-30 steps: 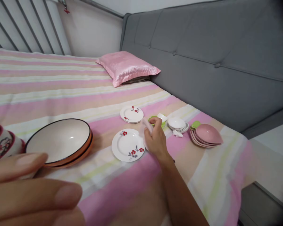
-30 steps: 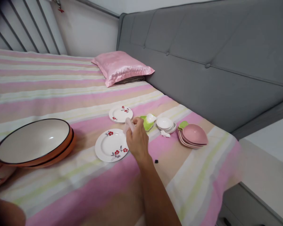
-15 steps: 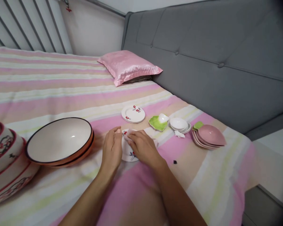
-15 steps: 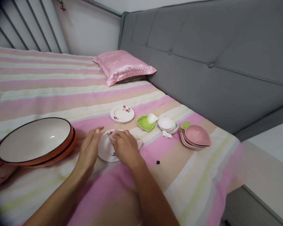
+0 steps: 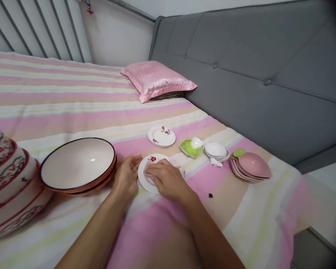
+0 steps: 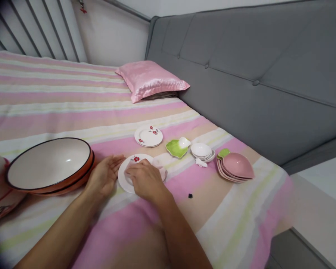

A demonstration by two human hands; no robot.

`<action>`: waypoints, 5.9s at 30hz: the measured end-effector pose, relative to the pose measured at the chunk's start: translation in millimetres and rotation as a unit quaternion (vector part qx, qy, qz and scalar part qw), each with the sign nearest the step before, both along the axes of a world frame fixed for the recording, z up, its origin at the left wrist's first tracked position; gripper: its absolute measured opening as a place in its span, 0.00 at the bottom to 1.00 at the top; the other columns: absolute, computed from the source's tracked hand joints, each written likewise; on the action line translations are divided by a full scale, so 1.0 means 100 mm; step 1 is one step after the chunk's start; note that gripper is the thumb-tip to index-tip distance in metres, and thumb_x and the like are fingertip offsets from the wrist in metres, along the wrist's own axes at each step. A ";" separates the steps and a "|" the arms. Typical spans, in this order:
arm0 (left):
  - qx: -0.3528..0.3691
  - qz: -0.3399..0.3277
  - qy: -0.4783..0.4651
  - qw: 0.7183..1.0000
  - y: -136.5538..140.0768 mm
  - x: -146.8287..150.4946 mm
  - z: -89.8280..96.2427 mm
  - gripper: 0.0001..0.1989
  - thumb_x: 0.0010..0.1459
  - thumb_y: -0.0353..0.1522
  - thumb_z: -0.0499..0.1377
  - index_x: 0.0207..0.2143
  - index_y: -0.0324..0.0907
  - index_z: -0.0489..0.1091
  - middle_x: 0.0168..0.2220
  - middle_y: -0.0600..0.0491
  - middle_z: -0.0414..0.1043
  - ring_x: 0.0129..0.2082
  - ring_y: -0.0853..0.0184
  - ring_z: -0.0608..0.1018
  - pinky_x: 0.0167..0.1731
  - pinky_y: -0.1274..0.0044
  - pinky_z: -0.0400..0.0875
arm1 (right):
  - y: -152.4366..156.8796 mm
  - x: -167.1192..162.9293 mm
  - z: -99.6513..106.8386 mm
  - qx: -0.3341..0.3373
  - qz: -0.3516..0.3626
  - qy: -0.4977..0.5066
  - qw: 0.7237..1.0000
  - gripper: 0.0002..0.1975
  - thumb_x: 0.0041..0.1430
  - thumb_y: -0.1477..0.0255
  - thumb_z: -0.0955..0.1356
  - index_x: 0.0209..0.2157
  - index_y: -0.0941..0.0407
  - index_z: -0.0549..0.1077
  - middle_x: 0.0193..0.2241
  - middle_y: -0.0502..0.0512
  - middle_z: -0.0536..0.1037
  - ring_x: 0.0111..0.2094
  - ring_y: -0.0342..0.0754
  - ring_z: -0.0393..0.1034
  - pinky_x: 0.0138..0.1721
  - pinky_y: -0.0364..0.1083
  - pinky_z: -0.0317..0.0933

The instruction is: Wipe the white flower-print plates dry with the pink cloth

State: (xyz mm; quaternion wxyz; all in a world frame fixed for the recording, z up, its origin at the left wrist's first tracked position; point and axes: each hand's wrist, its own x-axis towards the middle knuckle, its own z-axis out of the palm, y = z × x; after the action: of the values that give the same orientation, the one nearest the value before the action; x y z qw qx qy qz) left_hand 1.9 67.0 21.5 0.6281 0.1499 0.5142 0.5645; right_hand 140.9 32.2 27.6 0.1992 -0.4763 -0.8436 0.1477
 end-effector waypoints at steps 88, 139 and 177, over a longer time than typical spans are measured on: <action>0.189 -0.207 -0.045 0.959 -0.40 0.43 -0.04 0.24 0.58 0.44 0.54 0.53 0.42 0.67 0.47 0.46 0.74 0.44 0.60 0.77 0.46 0.71 0.67 | 0.14 0.22 -0.07 0.200 -0.277 0.160 0.926 0.20 0.57 0.80 0.60 0.48 0.57 0.72 0.46 0.55 0.76 0.48 0.50 0.67 0.52 0.51 0.59; 0.144 -0.010 -0.083 0.986 -0.29 0.39 0.01 0.19 0.58 0.43 0.54 0.45 0.43 0.72 0.45 0.48 0.76 0.46 0.63 0.76 0.46 0.73 0.71 | 0.17 0.32 -0.11 0.044 -0.310 0.270 0.910 0.16 0.55 0.69 0.64 0.45 0.54 0.74 0.43 0.57 0.78 0.44 0.54 0.71 0.47 0.53 0.63; 0.347 -0.159 0.228 0.896 -0.32 0.26 0.12 0.14 0.53 0.35 0.59 0.42 0.41 0.76 0.41 0.49 0.78 0.41 0.59 0.76 0.43 0.73 0.67 | 0.00 0.30 0.17 0.240 -0.128 0.134 0.953 0.18 0.60 0.74 0.64 0.50 0.43 0.70 0.59 0.52 0.57 0.49 0.50 0.64 0.45 0.50 0.66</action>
State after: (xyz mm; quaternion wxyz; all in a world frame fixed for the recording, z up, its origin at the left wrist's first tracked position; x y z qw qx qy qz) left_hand 27.8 34.6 33.5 0.4834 0.5625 0.3839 0.5501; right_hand 171.0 32.4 45.1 0.4358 -0.4943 -0.7518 -0.0232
